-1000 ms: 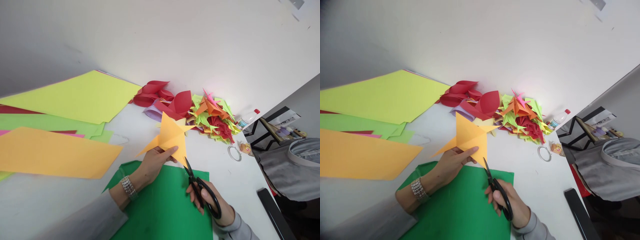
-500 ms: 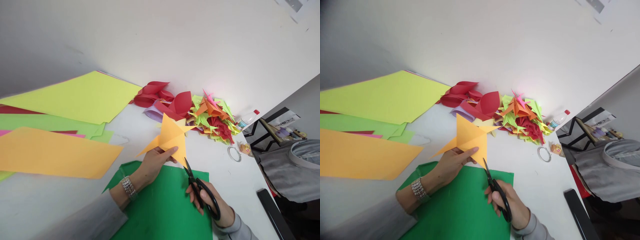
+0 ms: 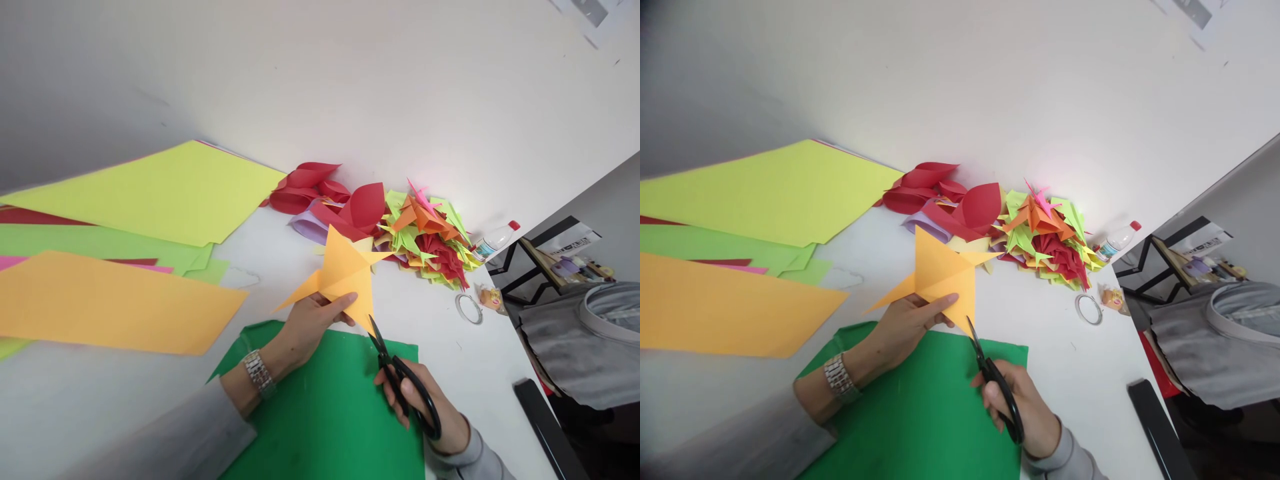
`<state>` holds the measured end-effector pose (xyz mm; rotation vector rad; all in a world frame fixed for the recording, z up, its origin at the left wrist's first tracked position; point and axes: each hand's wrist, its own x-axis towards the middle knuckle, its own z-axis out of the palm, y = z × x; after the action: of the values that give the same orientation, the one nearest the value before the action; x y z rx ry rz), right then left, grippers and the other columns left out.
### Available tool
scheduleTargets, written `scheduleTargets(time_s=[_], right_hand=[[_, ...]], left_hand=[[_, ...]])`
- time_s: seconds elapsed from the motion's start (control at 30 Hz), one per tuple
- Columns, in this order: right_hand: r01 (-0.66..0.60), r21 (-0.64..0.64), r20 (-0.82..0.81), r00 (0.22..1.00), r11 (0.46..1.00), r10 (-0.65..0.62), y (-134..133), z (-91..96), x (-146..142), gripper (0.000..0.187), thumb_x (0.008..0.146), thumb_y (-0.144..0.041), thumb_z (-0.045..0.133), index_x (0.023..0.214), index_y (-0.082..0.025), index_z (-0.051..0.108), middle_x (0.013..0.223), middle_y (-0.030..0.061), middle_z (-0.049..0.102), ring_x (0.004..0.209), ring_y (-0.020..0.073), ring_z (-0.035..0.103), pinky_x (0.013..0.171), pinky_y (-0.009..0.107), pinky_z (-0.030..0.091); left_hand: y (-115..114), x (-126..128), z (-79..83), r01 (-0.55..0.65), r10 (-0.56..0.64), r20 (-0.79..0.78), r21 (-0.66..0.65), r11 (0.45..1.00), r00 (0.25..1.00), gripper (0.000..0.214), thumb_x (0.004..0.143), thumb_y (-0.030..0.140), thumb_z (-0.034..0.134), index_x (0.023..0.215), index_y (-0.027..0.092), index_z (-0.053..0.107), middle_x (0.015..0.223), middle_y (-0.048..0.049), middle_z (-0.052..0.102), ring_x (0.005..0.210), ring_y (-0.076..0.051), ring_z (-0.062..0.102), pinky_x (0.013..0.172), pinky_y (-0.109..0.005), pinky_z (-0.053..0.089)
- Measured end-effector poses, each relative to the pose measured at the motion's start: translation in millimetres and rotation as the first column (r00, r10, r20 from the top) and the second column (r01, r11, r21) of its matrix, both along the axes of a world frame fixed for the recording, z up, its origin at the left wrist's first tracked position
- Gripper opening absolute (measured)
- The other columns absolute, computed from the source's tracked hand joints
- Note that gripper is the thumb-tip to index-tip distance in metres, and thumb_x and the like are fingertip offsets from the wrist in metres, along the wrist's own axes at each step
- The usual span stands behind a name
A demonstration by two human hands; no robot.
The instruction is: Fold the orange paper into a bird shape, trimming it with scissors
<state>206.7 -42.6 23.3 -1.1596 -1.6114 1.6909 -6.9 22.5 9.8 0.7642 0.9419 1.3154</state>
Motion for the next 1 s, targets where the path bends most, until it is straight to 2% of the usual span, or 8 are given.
scheduleTargets(time_s=[0.3,0.73,1.0], right_hand=[[0.049,-0.072,0.036,0.998,0.996,-0.046,0.9,-5.2,-0.5,0.062,0.077,-0.072,0.059,0.089,-0.012,0.061,0.061,-0.0045,0.046,0.039,0.0033,0.039,0.035,0.017,0.026],[0.083,-0.1,0.045,0.996,0.992,-0.079,1.9,-4.6,-2.2,0.06,0.075,-0.072,0.062,0.086,-0.013,0.06,0.057,-0.0064,0.046,0.037,0.0027,0.036,0.034,0.017,0.026],[0.117,-0.099,0.043,0.993,0.988,-0.113,1.5,-11.9,-1.5,0.059,0.075,-0.07,0.063,0.084,-0.012,0.062,0.053,-0.0068,0.045,0.034,0.0028,0.037,0.032,0.016,0.026]], left_hand=[[0.0,-0.4,-2.4,0.013,-0.013,-0.013,0.029,0.999,1.0,0.042,0.06,0.049,0.08,0.082,0.014,0.071,0.084,-0.008,0.072,0.066,-0.017,0.06,0.059,-0.03,0.055],[-0.5,-0.9,0.8,-0.005,0.006,-0.04,0.034,0.999,0.999,0.044,0.058,0.05,0.08,0.082,0.014,0.072,0.085,-0.0086,0.072,0.065,-0.018,0.06,0.058,-0.031,0.056],[0.5,-1.0,-2.9,0.004,-0.004,-0.029,0.018,1.0,1.0,0.042,0.06,0.048,0.08,0.081,0.013,0.071,0.085,-0.0089,0.072,0.064,-0.018,0.06,0.06,-0.031,0.055]])
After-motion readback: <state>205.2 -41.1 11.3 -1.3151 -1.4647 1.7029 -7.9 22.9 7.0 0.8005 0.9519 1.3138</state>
